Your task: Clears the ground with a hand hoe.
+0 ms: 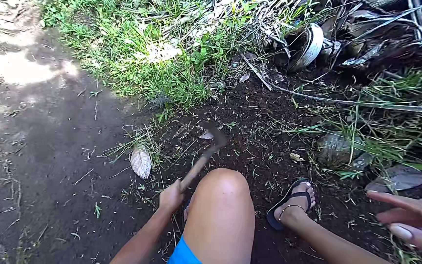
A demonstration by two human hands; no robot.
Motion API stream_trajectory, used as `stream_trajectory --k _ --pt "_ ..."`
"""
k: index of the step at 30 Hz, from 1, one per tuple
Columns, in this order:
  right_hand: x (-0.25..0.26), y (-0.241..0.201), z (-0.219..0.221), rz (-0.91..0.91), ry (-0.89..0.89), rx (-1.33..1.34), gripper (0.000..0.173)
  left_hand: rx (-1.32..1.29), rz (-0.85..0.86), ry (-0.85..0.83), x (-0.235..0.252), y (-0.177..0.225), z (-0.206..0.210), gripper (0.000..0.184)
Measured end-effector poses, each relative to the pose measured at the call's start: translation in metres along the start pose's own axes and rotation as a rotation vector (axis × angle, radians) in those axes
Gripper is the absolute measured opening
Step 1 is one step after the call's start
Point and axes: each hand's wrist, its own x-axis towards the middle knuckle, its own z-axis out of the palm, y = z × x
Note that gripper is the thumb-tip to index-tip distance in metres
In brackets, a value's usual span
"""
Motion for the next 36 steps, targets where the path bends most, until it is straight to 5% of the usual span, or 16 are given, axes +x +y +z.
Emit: stream_trajectory --k 4,7,9,15,20,26,31,36 --pt "0.006 -0.002 0.000 0.080 0.003 -0.039 0.060 0.043 0.486 0.141 0.012 0.084 -0.050 0.032" --pt "0.010 0.000 0.000 0.109 -0.005 -0.031 0.059 0.124 0.645 0.219 0.042 0.108 -0.075 0.031" --pt "0.009 0.002 0.001 0.112 0.000 -0.014 0.058 0.145 0.558 0.261 0.067 0.088 -0.078 0.038" --pt "-0.002 0.003 -0.002 0.057 0.006 -0.002 0.057 -0.165 -0.321 0.036 0.065 -0.055 0.010 0.057" --pt "-0.005 0.000 -0.004 0.014 0.017 -0.011 0.058 -0.199 -0.382 -0.011 0.004 -0.059 0.052 0.041" --pt "0.001 -0.003 0.002 0.024 -0.003 -0.019 0.058 -0.038 0.144 0.022 -0.013 0.012 0.002 0.036" --pt "0.005 0.002 0.004 0.096 -0.006 -0.030 0.060 0.018 0.800 0.434 0.028 0.077 -0.045 0.023" --pt "0.008 -0.005 0.003 0.092 -0.016 -0.047 0.057 0.167 1.064 0.468 0.058 0.153 -0.098 0.023"
